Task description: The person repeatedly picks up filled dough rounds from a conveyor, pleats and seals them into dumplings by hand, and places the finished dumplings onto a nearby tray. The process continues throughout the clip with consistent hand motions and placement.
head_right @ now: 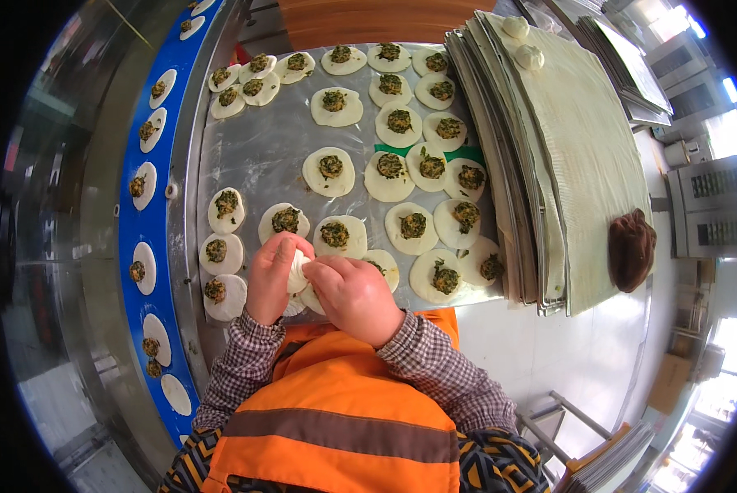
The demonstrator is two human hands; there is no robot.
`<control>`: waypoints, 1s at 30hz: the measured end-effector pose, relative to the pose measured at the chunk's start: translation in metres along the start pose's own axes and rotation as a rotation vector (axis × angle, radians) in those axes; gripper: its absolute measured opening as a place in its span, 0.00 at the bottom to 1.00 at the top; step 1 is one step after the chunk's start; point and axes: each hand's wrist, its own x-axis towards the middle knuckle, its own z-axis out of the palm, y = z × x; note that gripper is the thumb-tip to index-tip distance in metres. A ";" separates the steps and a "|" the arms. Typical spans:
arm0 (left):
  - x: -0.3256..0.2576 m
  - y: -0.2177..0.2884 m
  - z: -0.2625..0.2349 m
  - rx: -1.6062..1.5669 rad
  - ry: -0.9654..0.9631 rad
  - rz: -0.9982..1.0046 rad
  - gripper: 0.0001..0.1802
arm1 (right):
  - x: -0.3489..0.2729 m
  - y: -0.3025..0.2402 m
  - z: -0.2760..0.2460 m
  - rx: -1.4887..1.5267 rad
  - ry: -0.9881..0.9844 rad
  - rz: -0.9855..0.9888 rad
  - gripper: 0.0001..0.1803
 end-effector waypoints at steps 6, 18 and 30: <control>-0.002 -0.004 0.004 -0.408 -0.070 -0.208 0.25 | 0.001 -0.002 0.000 -0.095 -0.052 -0.092 0.16; 0.017 -0.002 0.023 -0.264 -0.005 0.052 0.27 | 0.023 0.021 -0.023 -0.090 -0.185 -0.181 0.12; 0.082 -0.008 0.003 -0.583 -0.113 -0.169 0.32 | 0.091 0.186 -0.098 -0.674 -0.227 0.520 0.08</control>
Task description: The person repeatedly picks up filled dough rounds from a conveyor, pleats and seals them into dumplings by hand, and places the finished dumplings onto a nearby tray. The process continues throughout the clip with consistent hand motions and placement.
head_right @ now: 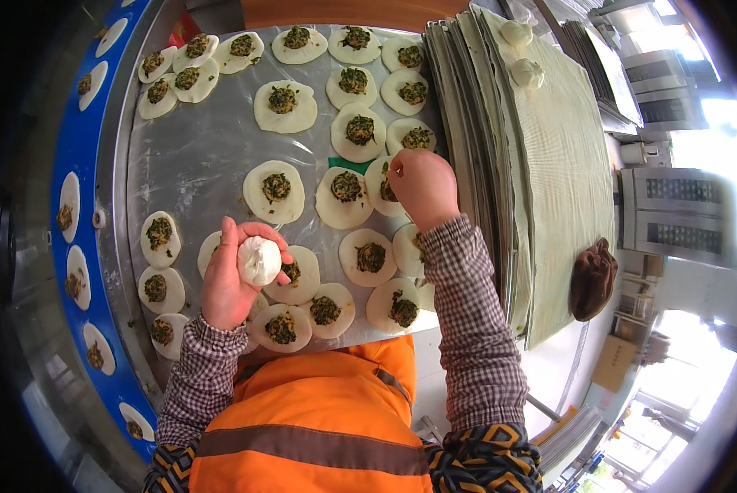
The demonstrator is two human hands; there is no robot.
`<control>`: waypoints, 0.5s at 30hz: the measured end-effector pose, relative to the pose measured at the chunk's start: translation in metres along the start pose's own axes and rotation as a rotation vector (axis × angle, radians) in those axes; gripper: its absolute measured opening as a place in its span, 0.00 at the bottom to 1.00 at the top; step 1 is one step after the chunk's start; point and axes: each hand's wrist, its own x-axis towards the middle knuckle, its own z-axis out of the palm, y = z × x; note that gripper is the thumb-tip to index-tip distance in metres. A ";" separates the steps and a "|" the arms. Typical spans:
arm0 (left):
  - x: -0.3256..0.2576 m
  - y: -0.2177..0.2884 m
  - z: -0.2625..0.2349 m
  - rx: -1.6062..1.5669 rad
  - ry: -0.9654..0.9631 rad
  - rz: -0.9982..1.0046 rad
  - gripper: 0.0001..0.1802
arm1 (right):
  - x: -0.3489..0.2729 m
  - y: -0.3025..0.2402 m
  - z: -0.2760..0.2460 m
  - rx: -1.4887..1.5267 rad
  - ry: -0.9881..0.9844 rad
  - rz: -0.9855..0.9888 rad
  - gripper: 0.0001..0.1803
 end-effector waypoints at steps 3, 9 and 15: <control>0.008 0.001 0.004 0.000 0.020 -0.018 0.33 | 0.023 0.010 0.011 -0.115 -0.149 0.005 0.10; 0.019 0.000 0.005 -0.024 0.026 -0.017 0.32 | 0.040 0.003 0.017 -0.297 -0.254 0.008 0.11; 0.024 -0.001 0.021 -0.013 -0.030 -0.030 0.32 | -0.006 -0.027 -0.025 0.680 -0.294 0.134 0.08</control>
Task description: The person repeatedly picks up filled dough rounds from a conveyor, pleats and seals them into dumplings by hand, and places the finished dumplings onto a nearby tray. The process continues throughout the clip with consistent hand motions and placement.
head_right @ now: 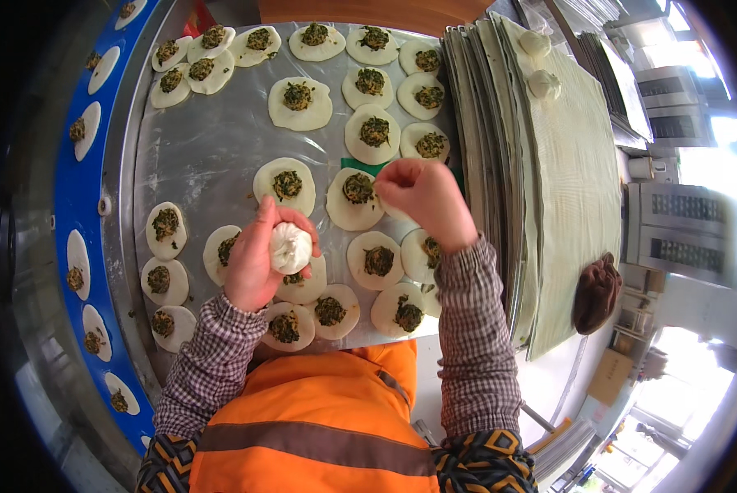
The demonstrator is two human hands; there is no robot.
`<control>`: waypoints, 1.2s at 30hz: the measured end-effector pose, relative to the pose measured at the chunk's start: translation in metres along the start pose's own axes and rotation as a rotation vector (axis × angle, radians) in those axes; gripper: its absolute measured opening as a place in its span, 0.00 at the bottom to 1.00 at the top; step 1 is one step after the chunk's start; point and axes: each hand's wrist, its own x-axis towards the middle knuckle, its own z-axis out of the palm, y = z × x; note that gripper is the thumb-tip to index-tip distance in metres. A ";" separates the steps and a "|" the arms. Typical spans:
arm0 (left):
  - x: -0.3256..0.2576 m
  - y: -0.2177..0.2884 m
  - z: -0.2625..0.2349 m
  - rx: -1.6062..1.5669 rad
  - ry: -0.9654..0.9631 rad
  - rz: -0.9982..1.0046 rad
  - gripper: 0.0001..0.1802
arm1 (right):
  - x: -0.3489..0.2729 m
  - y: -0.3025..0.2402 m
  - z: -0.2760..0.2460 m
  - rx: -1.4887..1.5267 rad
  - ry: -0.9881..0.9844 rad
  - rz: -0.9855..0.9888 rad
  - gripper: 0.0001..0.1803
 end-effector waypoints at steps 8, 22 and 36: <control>-0.034 0.002 0.036 -0.013 -0.066 -0.002 0.32 | -0.094 -0.059 0.032 -0.070 -0.033 -0.568 0.09; -0.050 -0.002 0.042 -0.010 -0.070 0.092 0.32 | -0.134 -0.067 0.041 -0.129 0.099 -0.642 0.20; -0.017 0.003 0.106 -0.074 -0.197 0.100 0.35 | -0.125 -0.067 -0.009 -0.188 0.068 -0.588 0.29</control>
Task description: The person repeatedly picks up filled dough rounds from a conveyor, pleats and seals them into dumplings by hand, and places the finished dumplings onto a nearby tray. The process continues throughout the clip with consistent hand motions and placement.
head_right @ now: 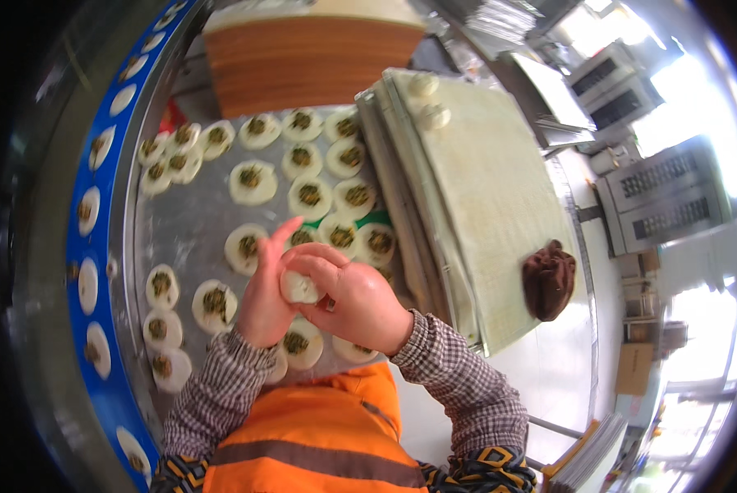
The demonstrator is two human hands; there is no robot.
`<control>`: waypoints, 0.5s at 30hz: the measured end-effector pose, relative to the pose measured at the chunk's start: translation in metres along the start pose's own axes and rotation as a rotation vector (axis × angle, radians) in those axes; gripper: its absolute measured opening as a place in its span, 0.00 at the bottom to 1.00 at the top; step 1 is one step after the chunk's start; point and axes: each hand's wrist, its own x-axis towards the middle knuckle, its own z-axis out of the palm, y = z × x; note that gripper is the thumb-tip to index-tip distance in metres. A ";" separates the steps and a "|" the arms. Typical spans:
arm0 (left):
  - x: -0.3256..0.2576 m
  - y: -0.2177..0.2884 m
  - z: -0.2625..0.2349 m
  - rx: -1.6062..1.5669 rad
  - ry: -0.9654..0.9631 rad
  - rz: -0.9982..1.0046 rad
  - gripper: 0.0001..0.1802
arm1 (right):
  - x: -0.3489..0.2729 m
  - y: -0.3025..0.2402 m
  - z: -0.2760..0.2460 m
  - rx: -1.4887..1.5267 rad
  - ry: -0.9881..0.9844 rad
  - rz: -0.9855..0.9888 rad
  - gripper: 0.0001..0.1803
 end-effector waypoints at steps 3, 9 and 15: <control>0.017 0.013 -0.001 0.076 0.101 0.150 0.38 | 0.010 0.032 -0.063 -0.035 0.115 0.003 0.28; 0.026 0.085 -0.094 0.355 0.188 0.029 0.38 | 0.106 0.192 -0.246 0.009 0.615 0.387 0.25; 0.044 0.131 -0.176 0.558 0.531 0.080 0.31 | 0.144 0.375 -0.311 -0.297 0.522 0.477 0.24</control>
